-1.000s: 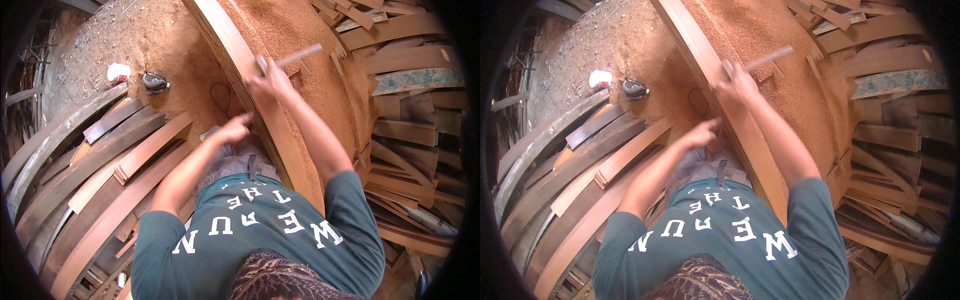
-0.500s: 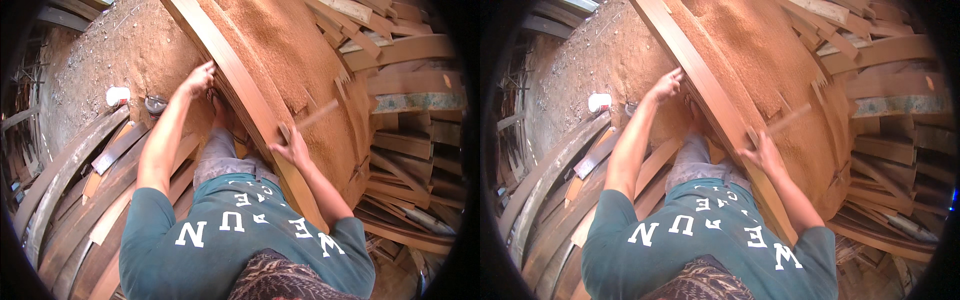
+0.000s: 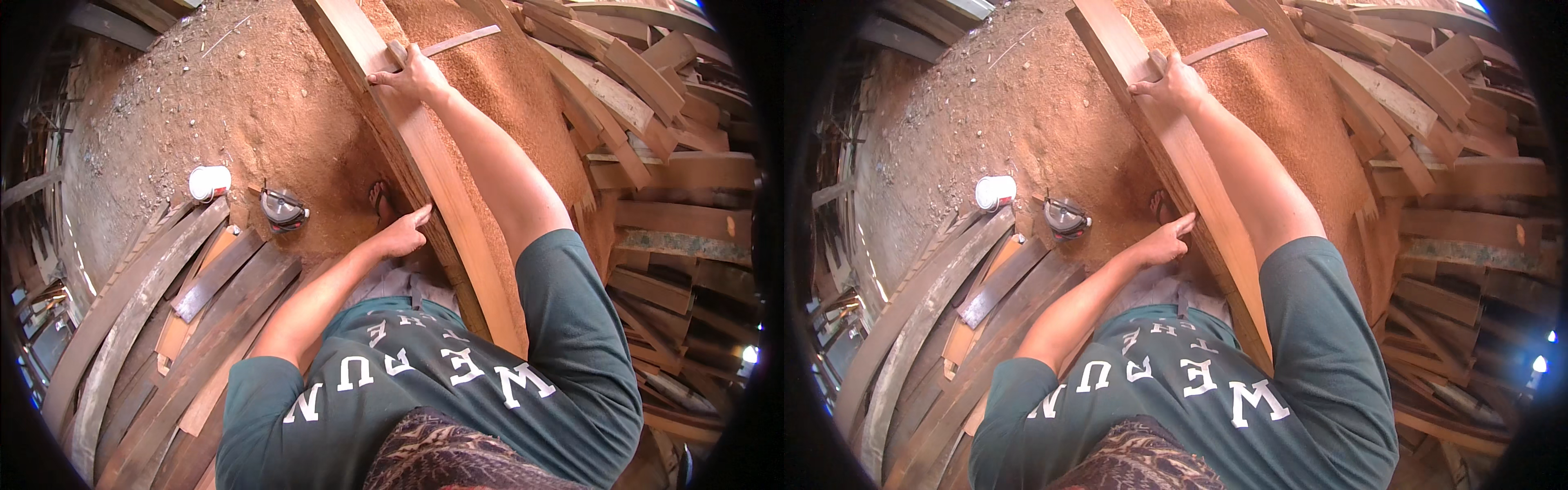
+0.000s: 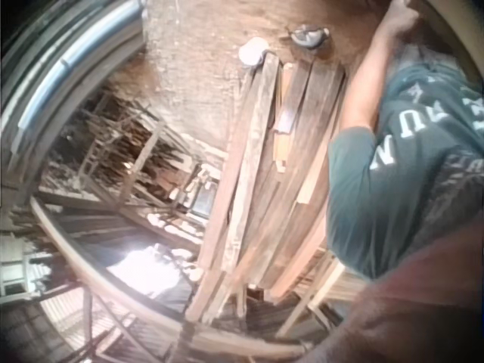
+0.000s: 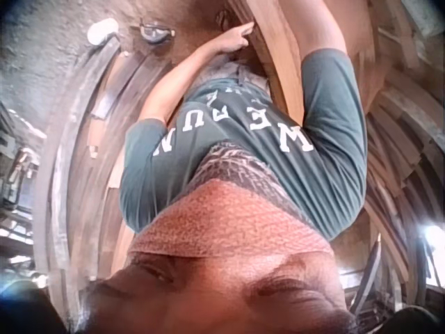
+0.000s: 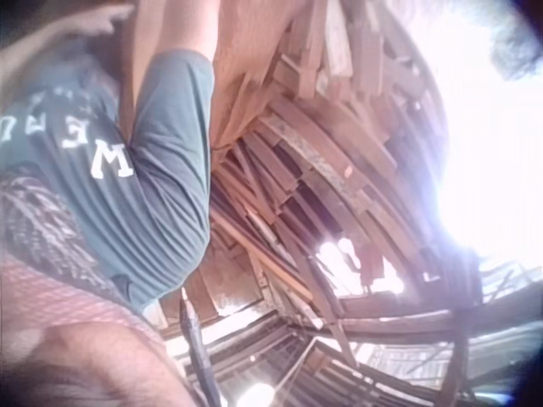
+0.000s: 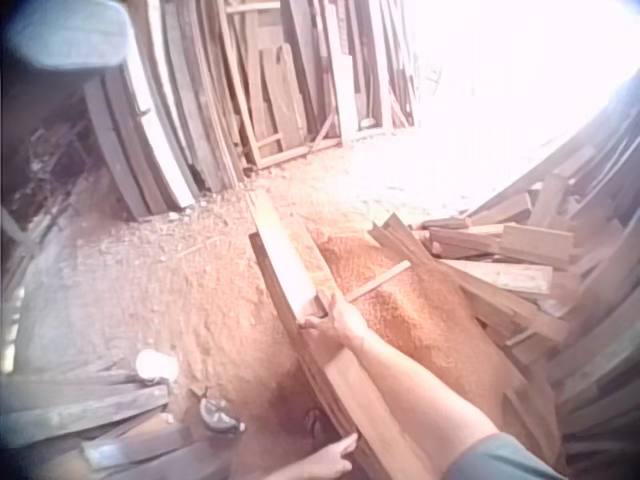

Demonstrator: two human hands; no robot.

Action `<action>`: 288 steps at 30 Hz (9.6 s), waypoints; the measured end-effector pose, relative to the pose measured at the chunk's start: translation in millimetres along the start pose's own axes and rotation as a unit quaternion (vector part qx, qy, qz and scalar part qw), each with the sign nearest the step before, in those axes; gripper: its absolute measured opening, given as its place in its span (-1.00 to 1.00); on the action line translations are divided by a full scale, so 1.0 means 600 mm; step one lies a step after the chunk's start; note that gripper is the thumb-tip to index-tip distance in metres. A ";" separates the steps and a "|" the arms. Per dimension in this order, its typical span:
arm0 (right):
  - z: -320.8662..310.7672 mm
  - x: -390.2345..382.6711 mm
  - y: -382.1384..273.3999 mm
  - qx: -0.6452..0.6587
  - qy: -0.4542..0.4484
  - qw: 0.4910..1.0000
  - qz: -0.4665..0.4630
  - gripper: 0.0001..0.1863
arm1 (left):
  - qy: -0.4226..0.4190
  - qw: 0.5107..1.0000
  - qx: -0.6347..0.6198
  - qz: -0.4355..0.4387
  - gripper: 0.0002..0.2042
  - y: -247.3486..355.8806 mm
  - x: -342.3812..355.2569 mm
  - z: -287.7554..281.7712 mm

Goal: The person measures and marks a long wooden plank using a small wooden guide and a pencil. They then plug in a circular saw and cut the plank along the marked line, creating sawdust.

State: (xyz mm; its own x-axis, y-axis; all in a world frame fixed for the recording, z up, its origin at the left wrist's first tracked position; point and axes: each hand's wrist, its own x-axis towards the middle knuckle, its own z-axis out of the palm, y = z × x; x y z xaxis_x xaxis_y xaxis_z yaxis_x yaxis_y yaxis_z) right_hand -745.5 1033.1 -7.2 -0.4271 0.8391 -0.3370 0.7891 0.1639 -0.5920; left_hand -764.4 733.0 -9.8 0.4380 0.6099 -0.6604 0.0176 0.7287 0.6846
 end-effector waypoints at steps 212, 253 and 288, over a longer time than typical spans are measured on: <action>0.416 -1.623 0.231 0.379 0.550 0.498 0.554 -0.36 | -0.510 0.801 0.314 -0.017 -0.18 -0.205 -0.117 0.961; 0.698 -2.518 0.616 0.434 0.411 0.449 0.664 -0.46 | -0.616 0.776 0.038 -0.133 -0.09 -0.661 -0.382 1.781; 0.533 -3.380 1.560 0.067 0.343 0.565 0.747 -0.64 | -0.187 0.974 0.089 0.088 -0.26 -0.799 -0.383 2.150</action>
State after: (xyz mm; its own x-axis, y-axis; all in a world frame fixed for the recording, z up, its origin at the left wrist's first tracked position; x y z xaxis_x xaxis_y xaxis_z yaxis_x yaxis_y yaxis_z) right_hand 718.1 -680.7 -112.2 0.9803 -0.0013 -0.1975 -0.0189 -0.9960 -0.0874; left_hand 286.0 -158.5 211.6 0.7441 0.5411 -0.3918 0.0533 0.5365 0.8422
